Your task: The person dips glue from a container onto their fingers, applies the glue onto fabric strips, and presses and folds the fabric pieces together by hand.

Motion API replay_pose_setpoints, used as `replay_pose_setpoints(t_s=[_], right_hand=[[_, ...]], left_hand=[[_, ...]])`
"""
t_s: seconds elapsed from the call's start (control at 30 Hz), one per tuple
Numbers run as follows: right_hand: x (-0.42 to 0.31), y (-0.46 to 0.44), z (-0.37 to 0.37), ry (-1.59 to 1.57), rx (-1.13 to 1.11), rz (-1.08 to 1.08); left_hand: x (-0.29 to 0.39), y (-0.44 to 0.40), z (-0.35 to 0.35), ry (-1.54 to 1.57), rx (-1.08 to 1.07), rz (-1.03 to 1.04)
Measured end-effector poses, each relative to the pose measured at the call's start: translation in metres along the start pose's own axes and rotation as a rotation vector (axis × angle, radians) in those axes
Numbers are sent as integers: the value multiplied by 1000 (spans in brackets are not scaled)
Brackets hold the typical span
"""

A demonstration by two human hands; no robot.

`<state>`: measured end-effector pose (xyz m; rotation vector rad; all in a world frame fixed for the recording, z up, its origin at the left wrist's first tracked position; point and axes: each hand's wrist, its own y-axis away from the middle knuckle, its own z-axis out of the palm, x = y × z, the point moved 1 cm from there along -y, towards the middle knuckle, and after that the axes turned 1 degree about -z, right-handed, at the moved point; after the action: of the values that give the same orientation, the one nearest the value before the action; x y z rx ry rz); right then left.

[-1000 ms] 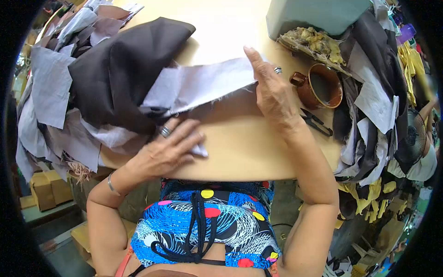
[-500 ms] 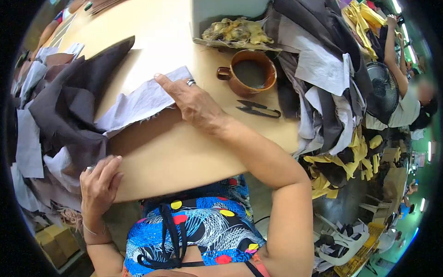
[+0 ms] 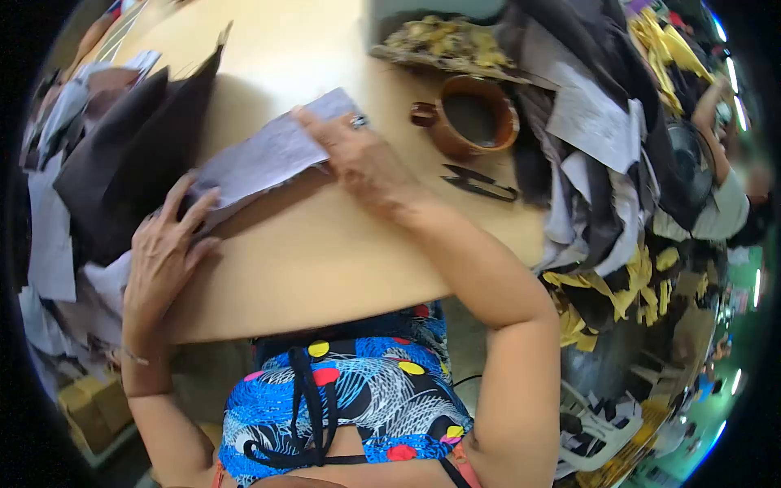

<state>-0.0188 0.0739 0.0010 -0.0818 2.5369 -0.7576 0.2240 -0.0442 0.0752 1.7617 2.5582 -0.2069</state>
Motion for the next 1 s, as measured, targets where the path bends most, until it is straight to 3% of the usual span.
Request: replay_pose_setpoints(t_s=[0.13,0.17,0.27,0.37,0.47,0.57,0.63,0.8,0.9,1.0], right_hand=[[4,1,-3,-28,-32,84],[5,2,-4,-3,-14,53],[3,4,-9,87,35,-53],[-2,8,-11,136,-88,71],[-2,7,-18,-38,-90,316],[-26,1,-53,226,33,4],[-36,2,-91,143,117,159],[-16,31,-146,431,73,437],[-10,41,-154,581,82,427],[-15,43,-149,643,-45,479]], left_hand=[[0,5,31,-125,11,191],[8,5,35,-98,117,236],[24,8,51,-194,159,187],[34,4,46,-132,173,166],[38,5,43,-105,97,116],[41,4,42,-157,102,130],[42,5,45,-185,104,149],[43,4,46,-180,107,166],[44,5,45,-190,83,154],[44,6,43,-182,67,156]])
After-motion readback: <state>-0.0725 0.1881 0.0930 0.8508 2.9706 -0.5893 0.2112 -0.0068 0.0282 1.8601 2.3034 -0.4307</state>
